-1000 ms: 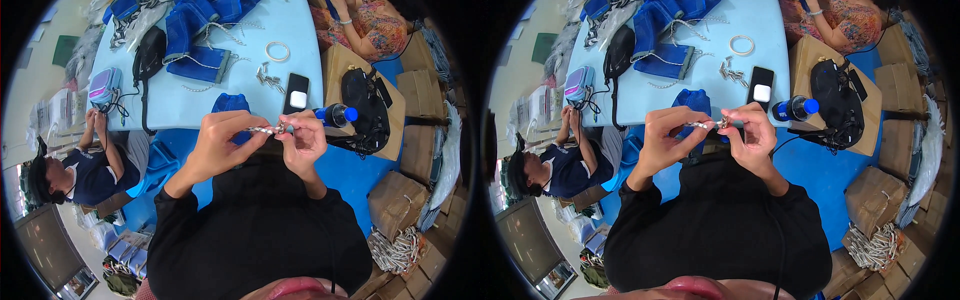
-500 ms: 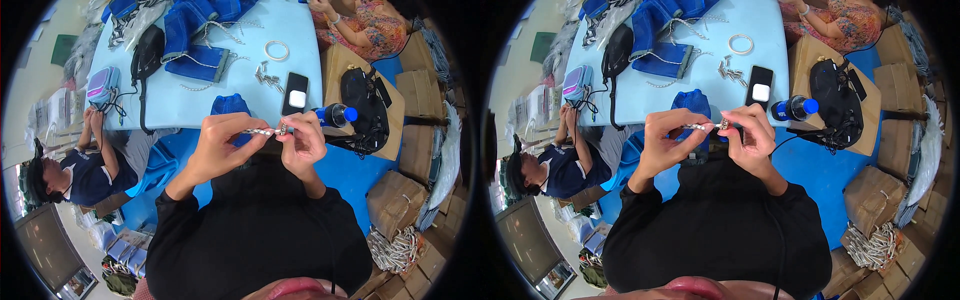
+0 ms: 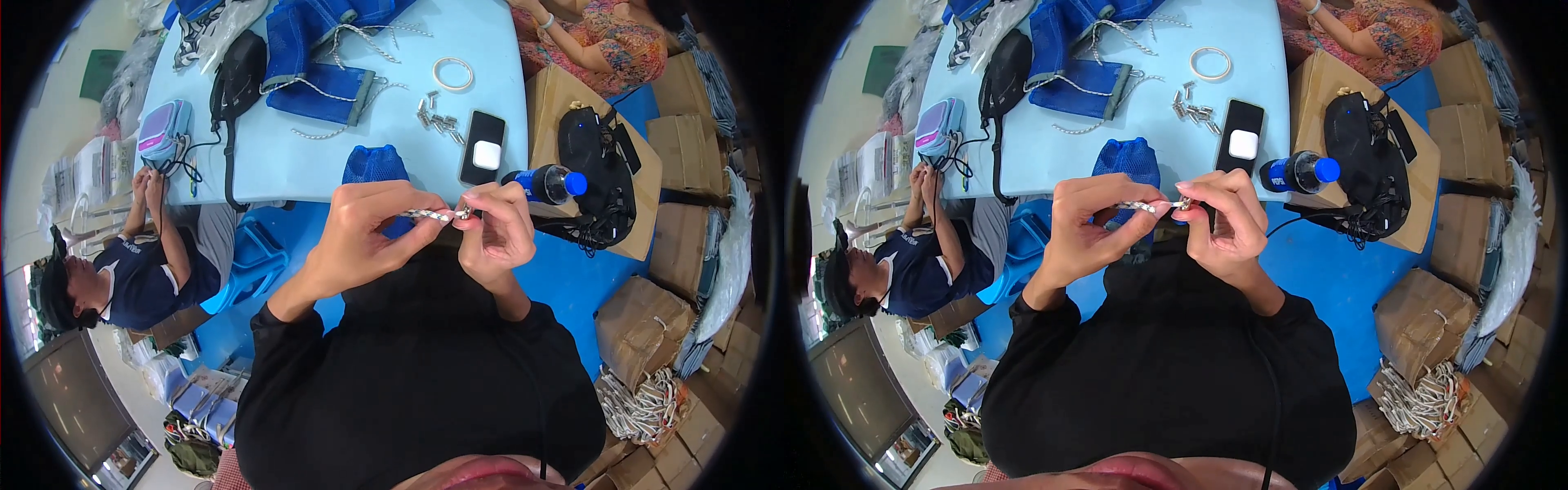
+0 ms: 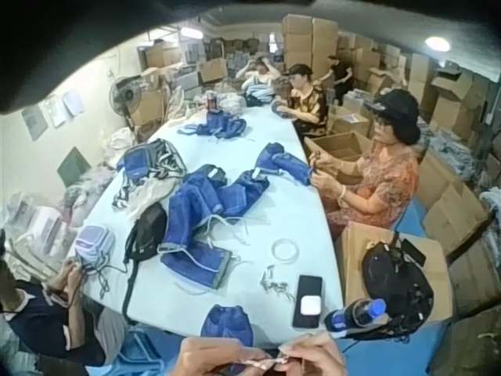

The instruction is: The person is assembling small blue bags by attaching decorative metal chains to them.

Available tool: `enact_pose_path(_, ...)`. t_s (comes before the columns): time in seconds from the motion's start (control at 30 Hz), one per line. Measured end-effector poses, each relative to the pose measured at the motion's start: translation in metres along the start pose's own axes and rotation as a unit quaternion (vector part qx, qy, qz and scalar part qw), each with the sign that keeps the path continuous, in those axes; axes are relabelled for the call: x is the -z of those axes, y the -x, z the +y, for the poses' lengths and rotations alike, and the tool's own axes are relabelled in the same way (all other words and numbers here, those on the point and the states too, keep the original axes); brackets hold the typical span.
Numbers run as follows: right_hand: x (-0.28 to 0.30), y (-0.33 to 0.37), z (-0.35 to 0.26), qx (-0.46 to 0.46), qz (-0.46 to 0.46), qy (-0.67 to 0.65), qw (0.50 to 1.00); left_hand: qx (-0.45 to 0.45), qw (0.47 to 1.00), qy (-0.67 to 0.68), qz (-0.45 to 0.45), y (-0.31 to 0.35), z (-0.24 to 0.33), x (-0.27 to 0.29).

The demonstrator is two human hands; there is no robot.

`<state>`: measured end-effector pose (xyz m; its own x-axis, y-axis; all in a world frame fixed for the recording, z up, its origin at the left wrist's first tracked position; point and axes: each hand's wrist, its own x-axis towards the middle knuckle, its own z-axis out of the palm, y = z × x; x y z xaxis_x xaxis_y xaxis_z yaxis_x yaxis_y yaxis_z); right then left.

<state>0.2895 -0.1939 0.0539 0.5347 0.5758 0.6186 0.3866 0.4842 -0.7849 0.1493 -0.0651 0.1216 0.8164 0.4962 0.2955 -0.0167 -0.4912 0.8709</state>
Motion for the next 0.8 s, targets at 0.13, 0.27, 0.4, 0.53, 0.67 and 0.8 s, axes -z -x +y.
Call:
enact_pose_path(0.13, -0.002, 0.001, 0.001, -0.002, 0.012, -0.012, 1.0, 0.011, 0.999, -0.001, -0.031, 0.001, 0.002, 0.004)
enact_pose_path(0.27, -0.002, 0.0, 0.0, -0.007, 0.015, -0.001, 1.0, -0.027, 0.999, -0.034, -0.021, 0.002, 0.002, 0.006)
enact_pose_path(0.4, 0.0, 0.003, 0.005, -0.002, -0.003, -0.017, 1.0, -0.104, 0.992, -0.075, 0.005, -0.002, -0.001, 0.009)
enact_pose_path(0.53, -0.007, 0.006, 0.01, -0.008, 0.04, -0.108, 0.993, -0.102, 0.982, -0.154, -0.029, -0.007, 0.005, 0.015)
enact_pose_path(0.67, -0.008, 0.006, 0.014, -0.016, 0.055, -0.151, 0.987, -0.094, 0.981, -0.164, -0.046, -0.008, 0.003, 0.015)
enact_pose_path(0.8, -0.003, 0.005, 0.013, -0.076, 0.033, -0.169, 0.982, -0.075, 0.986, -0.139, -0.05, -0.005, -0.004, 0.008)
